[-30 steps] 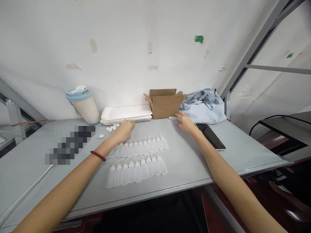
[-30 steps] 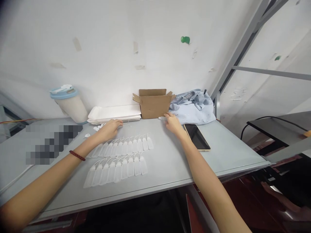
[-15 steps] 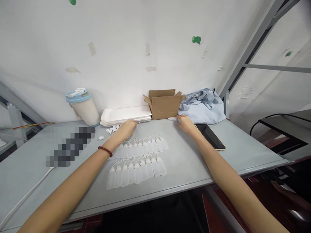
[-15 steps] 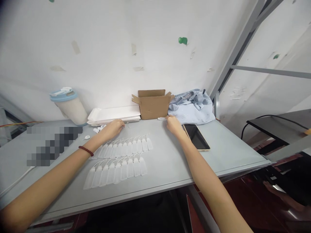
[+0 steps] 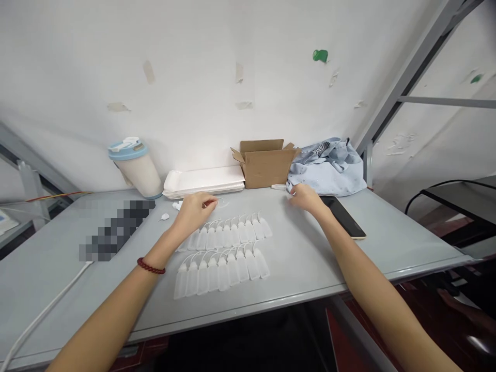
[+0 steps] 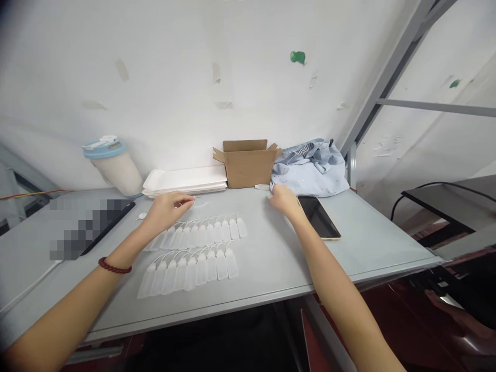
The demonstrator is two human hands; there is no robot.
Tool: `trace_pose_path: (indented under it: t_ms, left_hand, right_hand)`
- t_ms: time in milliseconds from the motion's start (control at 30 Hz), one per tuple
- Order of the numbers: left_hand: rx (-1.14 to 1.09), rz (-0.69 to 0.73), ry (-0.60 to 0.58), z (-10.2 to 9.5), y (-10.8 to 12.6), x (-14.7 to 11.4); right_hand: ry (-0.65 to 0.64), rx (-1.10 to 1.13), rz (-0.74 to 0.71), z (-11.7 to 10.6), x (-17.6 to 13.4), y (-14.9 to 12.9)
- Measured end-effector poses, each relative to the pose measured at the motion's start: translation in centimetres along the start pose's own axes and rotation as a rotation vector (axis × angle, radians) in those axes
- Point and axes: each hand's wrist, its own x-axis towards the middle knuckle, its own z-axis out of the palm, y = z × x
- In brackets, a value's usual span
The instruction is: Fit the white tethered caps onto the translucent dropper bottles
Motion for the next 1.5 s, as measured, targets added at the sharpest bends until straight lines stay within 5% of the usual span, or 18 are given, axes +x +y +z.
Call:
trace_pose_path:
  t_ms: [100,167,267,367,567,1033,1500]
  left_hand:
    - [-0.16,-0.106,0.065,-0.3,0.6,-0.8]
    - [-0.23,-0.157,0.074,-0.3,1.3,-1.2]
    - [-0.298,-0.185,0.078,0.0,2.5,-1.6]
    - [-0.352,-0.172,0.078,0.5,3.6,-2.0]
    - [-0.457,-0.17,0.087,0.8,4.9,-2.8]
    - [-0.474,0.002,0.105,0.5,5.7,-3.2]
    - [-0.562,-0.059,0.07,0.4,5.7,-3.1]
  right_hand:
    - [0.037,0.16,-0.102,-0.4,-1.1,-2.2]
    - [0.068,0.543,-0.255,-0.2,-2.3,-4.2]
    - [-0.053,0.931,-0.427,0.6,-4.6,-7.0]
    - [-0.18,1.079,-0.496,1.3,-6.6,-8.9]
    - [-0.292,1.119,-0.509,1.4,-8.0,-9.8]
    - [-0.221,1.117,-0.452,2.3,-7.0,-9.4]
    - [-0.133,1.039,-0.521,2.1,-7.5,-9.5]
